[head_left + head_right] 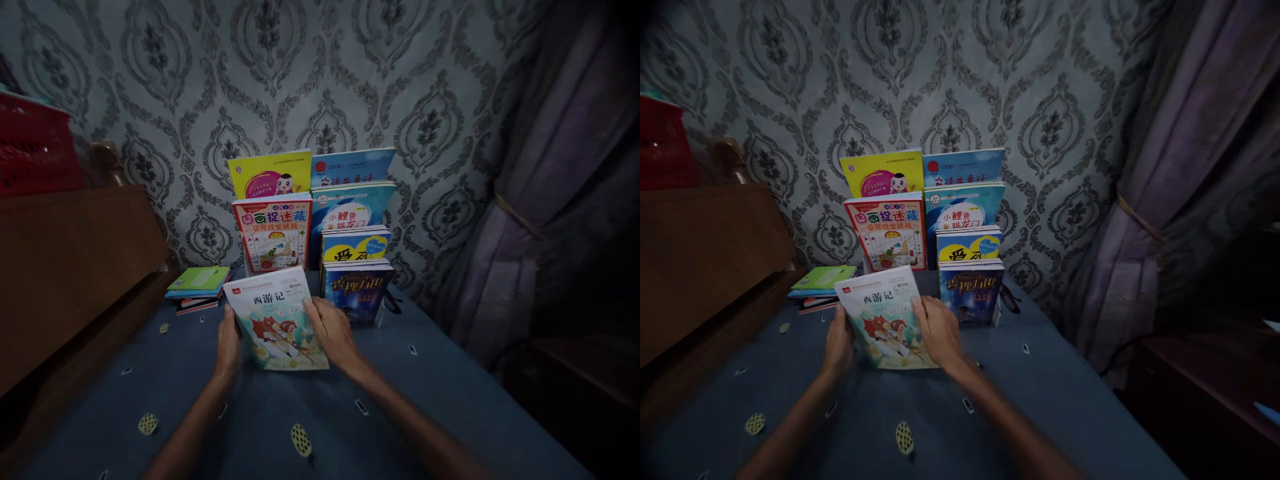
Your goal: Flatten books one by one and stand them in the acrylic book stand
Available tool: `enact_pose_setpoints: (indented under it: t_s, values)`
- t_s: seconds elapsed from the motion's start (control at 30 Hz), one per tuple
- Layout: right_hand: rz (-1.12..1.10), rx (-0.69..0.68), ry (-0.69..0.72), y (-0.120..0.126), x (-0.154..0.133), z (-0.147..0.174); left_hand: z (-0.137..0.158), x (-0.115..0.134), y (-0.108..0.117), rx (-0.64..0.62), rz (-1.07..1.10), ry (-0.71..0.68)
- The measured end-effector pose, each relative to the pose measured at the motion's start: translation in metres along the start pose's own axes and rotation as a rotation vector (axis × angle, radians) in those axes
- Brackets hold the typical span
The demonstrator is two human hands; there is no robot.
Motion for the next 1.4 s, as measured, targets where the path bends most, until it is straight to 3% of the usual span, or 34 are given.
enact_pose_setpoints:
  t_s: [0.17,0.3,0.47,0.57,0.77,1.0,1.13,1.2,1.3,1.4]
  values:
    - [0.166,-0.154,0.033,0.005,-0.005,-0.007,0.004,0.025,-0.006,-0.069,-0.227,-0.103]
    - [0.142,-0.229,0.009,0.015,0.003,-0.008,0.014,0.033,-0.030,-0.336,-0.430,-0.184]
    - [0.118,-0.267,0.075,0.041,0.006,-0.010,0.027,0.016,-0.044,-0.609,-0.548,-0.055]
    - [0.040,-0.296,0.100,0.050,0.001,-0.010,0.031,0.014,-0.047,-0.642,-0.517,0.018]
    - [-0.283,-0.484,-0.001,0.036,-0.003,-0.007,0.036,0.016,-0.048,-0.630,-0.471,0.118]
    - [-0.397,-0.421,0.023,0.037,-0.008,-0.010,0.030,0.022,-0.042,-0.601,-0.476,0.106]
    - [-0.236,-0.421,0.127,0.043,-0.028,-0.037,0.010,0.066,-0.052,-0.481,-0.484,-0.022]
    - [-0.128,-0.311,0.231,0.058,-0.049,-0.062,-0.002,0.103,-0.067,-0.442,-0.567,-0.166]
    - [0.007,-0.092,0.395,0.085,-0.086,-0.095,-0.014,0.164,-0.096,-0.396,-0.661,-0.488]
    - [0.088,0.079,0.509,0.102,-0.112,-0.112,-0.019,0.201,-0.121,-0.377,-0.744,-0.762]
Point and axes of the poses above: each hand's wrist, its own z-axis away from the middle knuckle, its own y-axis out of the back of the hand, x = y × z, the point moved 9 cm from there along -z, towards the middle knuckle, and after that the axes turned 2 degrees about -z, right-handed, at the moved point
